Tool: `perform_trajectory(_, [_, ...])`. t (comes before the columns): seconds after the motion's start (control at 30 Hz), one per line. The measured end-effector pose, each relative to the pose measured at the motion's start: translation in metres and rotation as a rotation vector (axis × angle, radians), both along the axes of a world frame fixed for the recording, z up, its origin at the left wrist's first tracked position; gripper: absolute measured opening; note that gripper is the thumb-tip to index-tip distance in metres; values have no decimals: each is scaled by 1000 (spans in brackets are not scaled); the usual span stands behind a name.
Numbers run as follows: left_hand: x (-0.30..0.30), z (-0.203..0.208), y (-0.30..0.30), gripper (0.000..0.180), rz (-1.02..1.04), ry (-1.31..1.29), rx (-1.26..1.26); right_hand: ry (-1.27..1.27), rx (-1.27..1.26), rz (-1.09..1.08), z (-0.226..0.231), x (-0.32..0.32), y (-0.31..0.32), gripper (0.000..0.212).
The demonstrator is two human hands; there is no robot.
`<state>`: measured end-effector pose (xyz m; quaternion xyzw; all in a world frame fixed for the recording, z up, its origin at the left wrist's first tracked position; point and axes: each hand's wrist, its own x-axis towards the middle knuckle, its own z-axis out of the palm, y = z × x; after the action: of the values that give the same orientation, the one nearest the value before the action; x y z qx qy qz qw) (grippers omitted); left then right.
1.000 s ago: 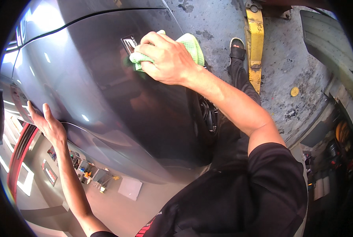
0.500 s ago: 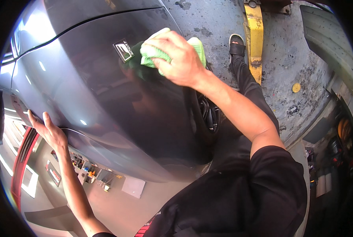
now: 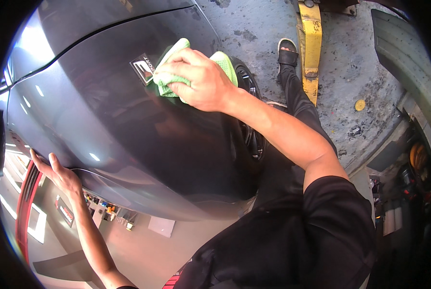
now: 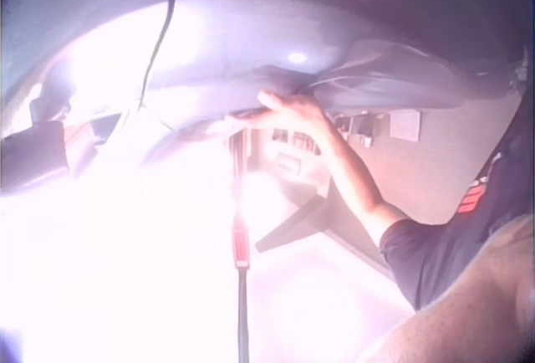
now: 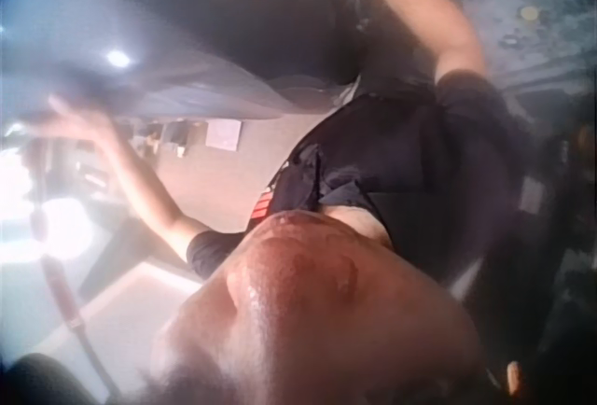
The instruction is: The person wipes the hood of a dark gray car using a green microfiber cloth. They move methodically across the hood surface, folding the cloth occasionally and continuing to wipe different sections of the hood.
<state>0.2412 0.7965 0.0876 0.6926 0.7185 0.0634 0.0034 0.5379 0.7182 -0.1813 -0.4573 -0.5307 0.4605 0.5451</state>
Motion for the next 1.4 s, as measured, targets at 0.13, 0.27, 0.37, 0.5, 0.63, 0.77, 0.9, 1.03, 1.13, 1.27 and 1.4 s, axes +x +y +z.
perform_trajectory(0.13, [1,2,-1,80,-1,21,-4,615,-469,246,0,10,10,26])
perform_trajectory(0.27, [1,6,0,76,-3,43,-9,716,-612,410,-2,18,25,31])
perform_trajectory(0.37, [0,6,1,73,27,55,-11,644,-615,427,-4,21,37,32])
perform_trajectory(0.5, [-2,6,2,73,14,56,-6,488,-599,382,-2,18,44,29])
perform_trajectory(0.63, [-2,6,1,75,-5,69,9,409,-637,289,6,14,42,29])
perform_trajectory(0.77, [-3,5,1,77,-22,60,7,336,-674,257,14,11,39,31])
perform_trajectory(0.9, [-5,7,3,76,-26,69,13,240,-609,250,18,6,43,23])
perform_trajectory(1.03, [-6,7,2,75,-27,48,4,190,-489,139,25,2,48,23])
perform_trajectory(1.13, [-6,7,1,76,-14,45,-2,140,-482,130,31,2,47,23])
perform_trajectory(1.27, [-5,8,2,76,-14,117,10,131,-485,152,33,3,46,22])
perform_trajectory(1.4, [-3,8,3,76,-22,78,-7,116,-381,58,31,0,51,18])
